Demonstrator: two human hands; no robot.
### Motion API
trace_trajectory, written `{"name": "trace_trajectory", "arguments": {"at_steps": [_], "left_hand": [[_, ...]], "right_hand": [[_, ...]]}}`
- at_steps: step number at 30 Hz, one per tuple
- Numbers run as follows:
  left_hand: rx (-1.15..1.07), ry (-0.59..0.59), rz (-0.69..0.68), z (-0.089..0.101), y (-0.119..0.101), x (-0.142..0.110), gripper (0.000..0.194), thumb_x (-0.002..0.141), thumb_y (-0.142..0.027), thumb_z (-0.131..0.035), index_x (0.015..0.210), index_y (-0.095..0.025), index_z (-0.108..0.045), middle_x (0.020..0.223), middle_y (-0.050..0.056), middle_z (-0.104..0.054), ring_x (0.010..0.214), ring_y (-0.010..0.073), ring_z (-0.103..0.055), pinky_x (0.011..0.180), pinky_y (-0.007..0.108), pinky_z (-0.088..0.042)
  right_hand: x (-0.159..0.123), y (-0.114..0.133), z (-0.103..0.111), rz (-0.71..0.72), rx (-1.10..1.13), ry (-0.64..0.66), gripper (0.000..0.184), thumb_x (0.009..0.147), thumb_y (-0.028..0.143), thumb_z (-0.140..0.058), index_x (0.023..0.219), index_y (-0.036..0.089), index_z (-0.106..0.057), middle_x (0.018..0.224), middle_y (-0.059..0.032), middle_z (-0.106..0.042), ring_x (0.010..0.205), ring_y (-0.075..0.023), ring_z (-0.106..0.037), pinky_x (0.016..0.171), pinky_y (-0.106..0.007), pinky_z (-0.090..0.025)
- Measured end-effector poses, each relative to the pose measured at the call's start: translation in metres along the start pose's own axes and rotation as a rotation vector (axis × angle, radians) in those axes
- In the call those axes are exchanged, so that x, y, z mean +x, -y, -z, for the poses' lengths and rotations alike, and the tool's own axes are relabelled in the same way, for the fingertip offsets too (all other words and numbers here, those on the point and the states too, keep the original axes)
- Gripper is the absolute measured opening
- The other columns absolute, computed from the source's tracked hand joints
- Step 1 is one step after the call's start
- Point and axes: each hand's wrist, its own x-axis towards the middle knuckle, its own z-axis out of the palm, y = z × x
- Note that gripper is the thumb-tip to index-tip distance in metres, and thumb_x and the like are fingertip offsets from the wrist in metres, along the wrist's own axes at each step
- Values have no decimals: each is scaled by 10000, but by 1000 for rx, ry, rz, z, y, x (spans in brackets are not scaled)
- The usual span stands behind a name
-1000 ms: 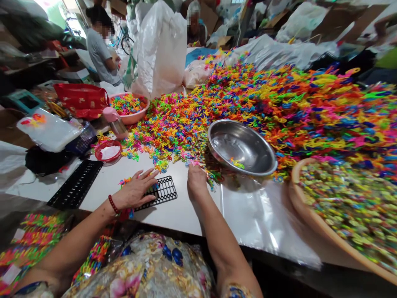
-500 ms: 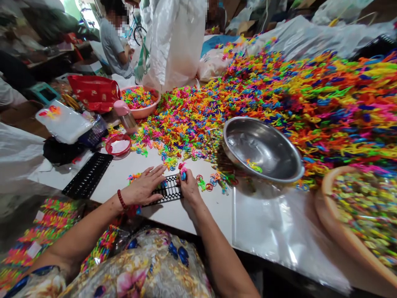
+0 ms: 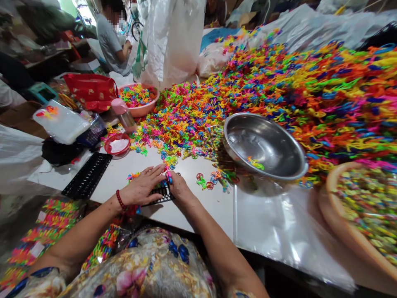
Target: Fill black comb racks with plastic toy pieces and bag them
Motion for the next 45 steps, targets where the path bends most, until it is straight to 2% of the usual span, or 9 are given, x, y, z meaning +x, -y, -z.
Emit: {"name": "trace_trajectory", "arguments": {"at_steps": [5,11,14,18,23,28,36,40,45], "left_hand": [[-20,17,18,0,0,0,778,879,-489,-576,1518,-210,-229,1640,89,-144,1517,257,-104,1208,471,-173],[60,1,-3,-5,1,1,783,914,-566,-500,1549,-255,-164,1640,80,-151,1515,267,-111,1193,487,-187],[86,-12,-1,-8,1,1,744,905,-544,-529,1530,-271,-231,1641,73,-149,1514,271,-116,1192,495,-183],[84,-16,-13,-8,0,0,726,896,-547,-537,1507,-253,-279,1640,82,-155,1518,269,-84,1195,498,-161],[77,-14,-31,-7,1,1,718,894,-548,-534,1493,-235,-295,1630,97,-188,1517,272,-92,1196,519,-116],[51,-3,-44,-6,3,1,727,893,-531,-543,1497,-227,-276,1631,104,-179,1515,257,-115,1195,495,-152],[42,19,-44,-5,5,1,811,877,-543,-556,1538,-240,-195,1638,100,-144,1517,256,-104,1186,486,-188],[33,22,-42,-4,4,1,819,872,-555,-558,1538,-239,-202,1638,97,-145,1517,255,-107,1191,480,-177],[26,34,-38,-1,3,2,800,868,-558,-559,1527,-237,-239,1638,98,-148,1515,257,-116,1191,474,-173]], "right_hand": [[-1,-7,-5,113,36,27,352,783,93,-434,1076,146,-621,1041,-115,-694,951,-223,-617,863,-350,-480],[-3,-3,-2,95,7,4,318,828,101,-470,1094,173,-629,1021,-86,-694,927,-206,-617,848,-333,-488],[-19,-8,28,51,-145,-87,267,887,139,-475,1113,177,-613,1058,-100,-658,956,-206,-597,872,-327,-472],[-56,-32,89,-272,-650,-313,212,917,135,-426,1011,141,-617,1001,-138,-587,915,-240,-545,821,-342,-437],[-82,-57,129,-447,-969,-244,145,883,118,-468,927,111,-607,959,-157,-561,851,-249,-521,729,-333,-404],[-67,-48,110,-423,-818,-300,170,888,117,-424,926,134,-589,904,-136,-602,819,-231,-542,711,-311,-393],[-15,3,28,-206,90,-225,232,897,418,-503,924,211,-603,742,-13,-668,644,-175,-577,626,-271,-447],[-4,4,10,-131,138,-198,211,889,392,-523,926,207,-617,783,-19,-693,691,-175,-602,667,-272,-471],[-2,1,17,-59,41,-54,179,896,255,-494,1004,203,-626,919,-56,-727,817,-190,-653,755,-274,-477]]}}
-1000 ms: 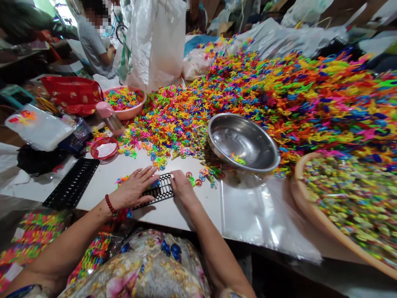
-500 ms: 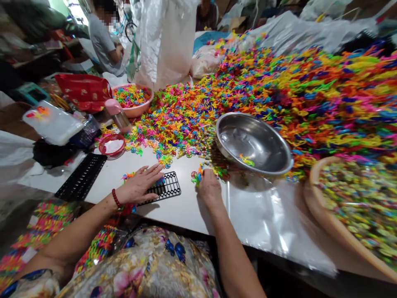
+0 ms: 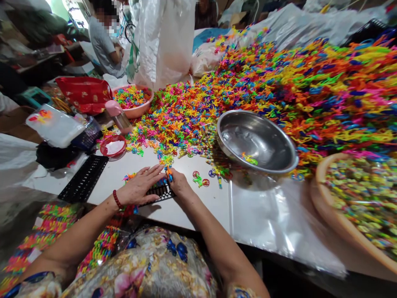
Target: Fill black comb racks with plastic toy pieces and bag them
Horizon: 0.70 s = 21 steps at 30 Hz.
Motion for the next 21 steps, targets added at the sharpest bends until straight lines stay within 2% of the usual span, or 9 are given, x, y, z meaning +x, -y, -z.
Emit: {"name": "trace_trajectory", "arguments": {"at_steps": [7,11,14,16,18,21], "left_hand": [[-7,-2,3,0,0,0,845,864,-579,-552,1549,-253,-178,1641,95,-124,1514,267,-119,1187,480,-177],[-15,-14,-9,1,0,-2,906,867,-624,-530,1565,-232,-106,1636,119,-143,1511,274,-132,1190,487,-163],[29,-31,-17,1,-2,2,850,904,-646,-451,1567,-251,-96,1631,131,-154,1502,285,-169,1190,538,-93],[73,-49,-21,1,-3,6,775,929,-640,-401,1560,-274,-140,1634,117,-144,1504,293,-155,1182,565,-53],[97,-59,-37,-1,-4,11,720,941,-634,-376,1545,-285,-202,1634,92,-161,1508,295,-133,1181,565,-44],[91,-48,-66,-3,-3,14,694,934,-642,-385,1515,-277,-282,1622,77,-221,1504,292,-149,1185,547,-70]], "right_hand": [[5,-4,4,146,-68,141,370,792,81,-469,1117,138,-635,1071,-112,-722,952,-211,-655,834,-283,-481],[8,-5,1,170,-76,140,395,738,37,-469,1076,136,-650,1058,-104,-724,953,-217,-651,865,-298,-478],[7,-3,-1,165,-62,137,368,744,30,-484,1038,168,-659,1014,-70,-728,916,-203,-651,843,-293,-487],[0,-3,1,167,-68,92,343,781,48,-500,1060,180,-650,1037,-67,-717,943,-196,-642,858,-295,-487],[-13,-9,11,144,-121,-11,308,833,92,-519,1111,175,-626,1072,-84,-693,965,-196,-630,873,-303,-486],[-43,-27,44,-25,-350,-235,224,903,169,-514,1107,150,-604,1054,-123,-656,940,-217,-615,853,-323,-483]]}}
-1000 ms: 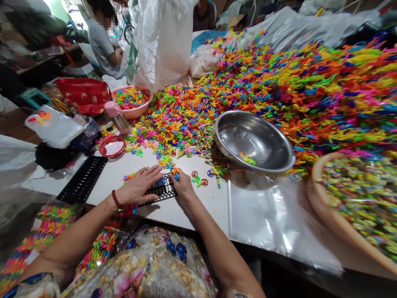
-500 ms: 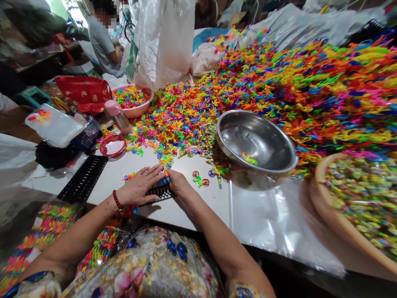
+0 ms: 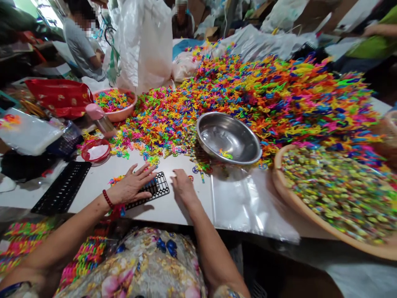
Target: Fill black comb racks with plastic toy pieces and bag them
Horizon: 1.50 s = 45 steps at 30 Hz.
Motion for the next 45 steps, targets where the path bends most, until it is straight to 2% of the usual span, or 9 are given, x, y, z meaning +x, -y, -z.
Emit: {"name": "trace_trajectory", "arguments": {"at_steps": [2,4,8,17,23,27,32,39,45], "left_hand": [[-14,6,-13,-1,1,0,700,922,-646,-408,1497,-258,-313,1618,87,-233,1501,293,-163,1184,538,-98],[-24,4,-18,-1,3,-1,704,912,-641,-436,1481,-238,-333,1621,102,-219,1501,295,-162,1179,531,-123],[-37,-2,-10,-1,3,-2,694,904,-613,-475,1460,-220,-344,1623,113,-206,1504,288,-154,1170,523,-156],[-81,11,-10,1,4,-1,698,887,-587,-523,1446,-208,-346,1626,116,-194,1507,258,-152,1183,476,-174],[-120,2,-18,1,4,-1,720,878,-567,-547,1467,-221,-321,1628,114,-186,1510,259,-143,1184,478,-178],[-131,13,-16,2,4,0,739,875,-560,-551,1486,-230,-298,1632,107,-175,1510,262,-145,1183,475,-185],[-130,11,-16,2,4,0,767,870,-572,-551,1496,-218,-287,1632,117,-170,1513,262,-127,1189,468,-174],[-131,27,-25,1,4,-1,858,859,-621,-537,1542,-236,-188,1644,104,-104,1513,285,-115,1185,482,-167],[-91,38,-42,0,4,-2,898,869,-627,-522,1566,-262,-90,1640,99,-137,1508,310,-120,1182,502,-169]], "right_hand": [[-12,-24,25,-164,-250,-98,180,923,196,-507,1066,137,-600,1024,-144,-637,936,-243,-601,828,-336,-470],[-21,-43,46,-271,-445,-99,157,915,222,-542,1028,124,-591,1000,-158,-628,920,-260,-591,794,-337,-454],[-23,-55,60,-348,-532,-20,119,915,172,-495,968,125,-591,939,-156,-645,857,-248,-591,745,-327,-427],[-6,-20,21,-271,149,-34,123,829,244,-472,781,201,-577,752,-37,-636,698,-182,-564,665,-292,-434],[10,21,-9,-222,536,63,185,833,374,-560,917,210,-575,783,-10,-660,681,-164,-575,650,-280,-451],[21,33,-29,-84,547,110,121,870,321,-522,904,210,-556,804,-20,-648,707,-163,-574,668,-275,-441],[25,30,-45,41,343,162,117,883,185,-440,886,198,-556,769,-43,-628,689,-178,-559,653,-274,-416],[27,25,-47,159,271,245,255,818,99,-472,1017,153,-623,963,-107,-685,876,-220,-602,791,-312,-461],[30,27,-43,202,251,274,320,793,50,-485,1037,170,-653,992,-76,-695,950,-216,-609,863,-332,-474]]}}
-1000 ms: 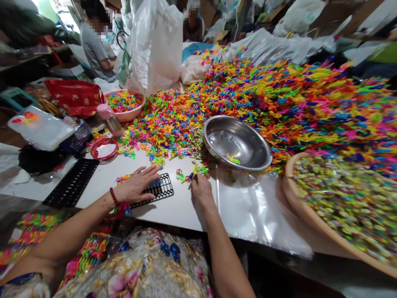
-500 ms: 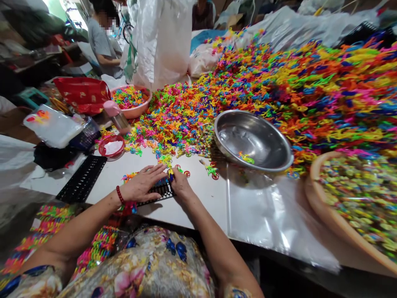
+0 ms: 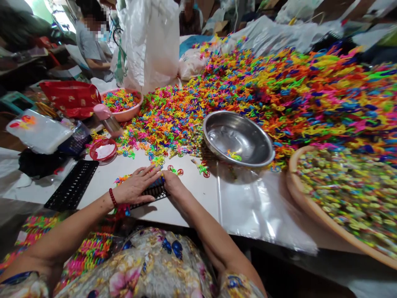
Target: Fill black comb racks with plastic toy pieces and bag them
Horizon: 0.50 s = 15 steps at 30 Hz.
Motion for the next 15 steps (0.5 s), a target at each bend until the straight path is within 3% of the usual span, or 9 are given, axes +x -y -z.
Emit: {"name": "trace_trajectory", "arguments": {"at_steps": [3,6,9,12,15], "left_hand": [[32,3,-9,-1,2,0,863,875,-634,-510,1562,-274,-132,1641,94,-137,1509,313,-112,1181,509,-171],[4,2,-21,1,4,1,857,874,-659,-495,1560,-280,-149,1637,92,-157,1507,306,-133,1180,499,-194],[-75,0,-26,7,8,1,811,892,-651,-476,1555,-296,-172,1625,91,-204,1498,292,-182,1177,489,-225],[-144,12,-19,14,8,1,733,931,-611,-436,1548,-300,-194,1614,82,-244,1493,266,-208,1176,474,-245],[-111,18,9,18,4,3,682,957,-581,-400,1542,-291,-205,1620,84,-223,1494,272,-204,1176,499,-228]], "right_hand": [[-6,-3,19,-78,-80,-101,281,887,147,-497,1133,171,-630,1048,-100,-677,996,-221,-594,905,-346,-458],[-13,-13,48,-354,-316,-255,345,976,269,-435,1274,138,-549,1115,-156,-642,1020,-246,-588,883,-341,-446],[-19,-21,72,-569,-548,-239,339,997,285,-397,1236,114,-565,1105,-181,-617,919,-252,-611,777,-330,-442],[-29,-22,84,-540,-591,-152,288,985,261,-422,1140,133,-628,1067,-153,-606,858,-228,-608,725,-310,-429],[-45,-25,95,-473,-593,-199,274,965,209,-433,1137,181,-645,1073,-117,-589,867,-206,-591,724,-289,-416]]}}
